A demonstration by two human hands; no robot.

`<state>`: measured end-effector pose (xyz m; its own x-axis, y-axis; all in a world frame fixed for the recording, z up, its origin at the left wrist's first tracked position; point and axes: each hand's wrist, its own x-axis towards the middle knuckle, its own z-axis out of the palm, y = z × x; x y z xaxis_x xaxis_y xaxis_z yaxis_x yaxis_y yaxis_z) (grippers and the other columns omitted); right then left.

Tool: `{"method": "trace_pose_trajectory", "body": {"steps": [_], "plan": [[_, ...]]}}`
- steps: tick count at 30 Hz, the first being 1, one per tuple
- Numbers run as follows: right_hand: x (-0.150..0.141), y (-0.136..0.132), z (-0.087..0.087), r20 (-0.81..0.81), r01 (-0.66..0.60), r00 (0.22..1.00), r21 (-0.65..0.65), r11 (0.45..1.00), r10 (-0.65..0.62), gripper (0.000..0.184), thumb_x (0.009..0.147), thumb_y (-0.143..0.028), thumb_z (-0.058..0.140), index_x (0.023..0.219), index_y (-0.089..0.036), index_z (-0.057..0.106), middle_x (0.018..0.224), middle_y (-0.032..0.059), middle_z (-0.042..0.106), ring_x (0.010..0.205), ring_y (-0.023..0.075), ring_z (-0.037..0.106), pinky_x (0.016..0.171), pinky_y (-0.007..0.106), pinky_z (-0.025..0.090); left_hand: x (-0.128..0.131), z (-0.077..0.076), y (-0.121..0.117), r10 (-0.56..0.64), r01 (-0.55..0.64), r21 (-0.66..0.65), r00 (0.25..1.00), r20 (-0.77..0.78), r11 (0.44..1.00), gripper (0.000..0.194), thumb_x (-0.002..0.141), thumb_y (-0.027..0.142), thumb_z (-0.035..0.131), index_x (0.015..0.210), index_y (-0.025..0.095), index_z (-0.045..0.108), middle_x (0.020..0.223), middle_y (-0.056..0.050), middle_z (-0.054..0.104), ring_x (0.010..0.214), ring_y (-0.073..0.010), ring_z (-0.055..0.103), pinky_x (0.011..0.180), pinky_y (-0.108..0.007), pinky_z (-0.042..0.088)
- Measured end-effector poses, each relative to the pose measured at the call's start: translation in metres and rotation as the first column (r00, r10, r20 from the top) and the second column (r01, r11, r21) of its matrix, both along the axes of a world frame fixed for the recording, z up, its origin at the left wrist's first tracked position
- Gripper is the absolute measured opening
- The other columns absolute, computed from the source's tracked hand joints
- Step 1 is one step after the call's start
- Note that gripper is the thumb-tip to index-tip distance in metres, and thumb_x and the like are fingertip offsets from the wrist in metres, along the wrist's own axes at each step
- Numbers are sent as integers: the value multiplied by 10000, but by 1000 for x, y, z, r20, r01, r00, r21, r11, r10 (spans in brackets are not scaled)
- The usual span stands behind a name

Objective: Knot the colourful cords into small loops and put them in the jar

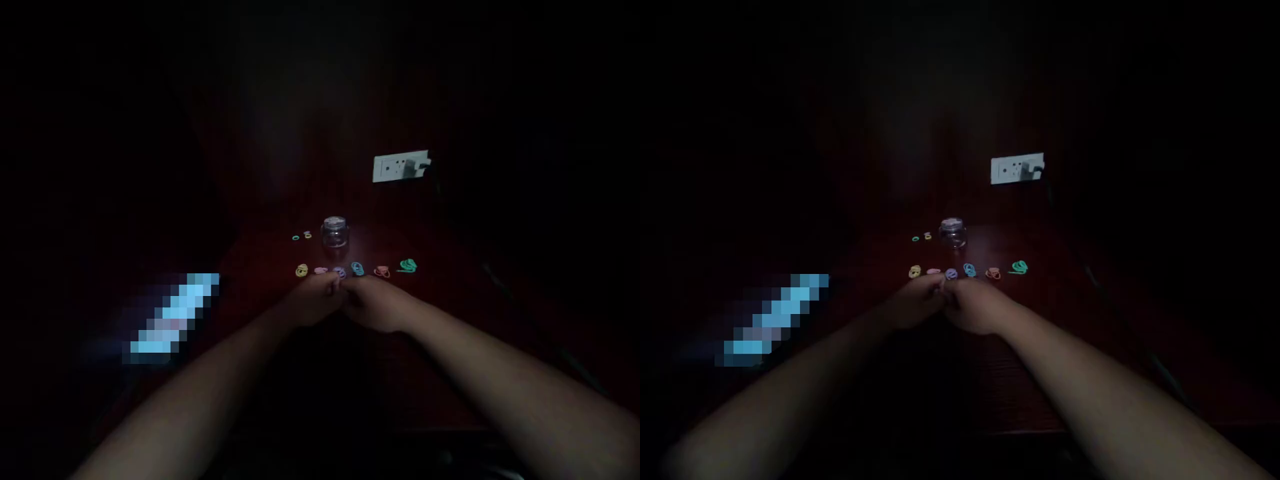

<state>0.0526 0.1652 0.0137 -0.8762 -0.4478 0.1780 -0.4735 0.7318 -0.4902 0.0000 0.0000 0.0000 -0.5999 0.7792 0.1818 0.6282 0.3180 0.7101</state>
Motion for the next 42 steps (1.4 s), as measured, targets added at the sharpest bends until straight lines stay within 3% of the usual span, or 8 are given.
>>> {"method": "trace_pose_trajectory", "body": {"steps": [7, 27, 36, 42], "plan": [[1, -1, 1, -1, 0, 1000, -15, 1000, 0, 105, 729, -170, 487, 803, -171, 561, 740, 25, 606, 618, 110, 501, 564, 217, 331, 0, 4, 1, 49, -49, -37, 999, 8, 998, 98, 747, 187, 444, 669, 169, 388, 644, 32, 440, 607, -103, 408, 541, -216, 328], [-1, 1, -1, -21, -20, 1000, -21, 1000, 20, 132, 758, -192, 472, 837, -171, 576, 744, 28, 622, 625, 115, 520, 557, 226, 338, -2, 3, 2, 47, -48, -45, 999, -15, 998, 138, 779, 247, 456, 678, 168, 404, 644, 33, 456, 605, -101, 420, 528, -212, 322], [1, 0, 1, -32, -12, 999, 35, 999, 13, 145, 752, -203, 483, 856, -175, 579, 785, 37, 636, 646, 120, 537, 570, 227, 352, -2, 1, 2, 51, -51, -43, 999, -7, 998, 123, 766, 241, 459, 679, 168, 411, 626, 38, 452, 584, -95, 415, 511, -209, 308], [9, -1, 7, -17, 3, 1000, 160, 987, 0, 235, 759, -285, 494, 955, -181, 573, 902, 69, 648, 759, 164, 589, 634, 251, 392, 3, 6, 2, 52, -54, -109, 998, -25, 993, 101, 723, 200, 475, 652, 167, 411, 617, 42, 459, 573, -92, 417, 507, -208, 308]]}}
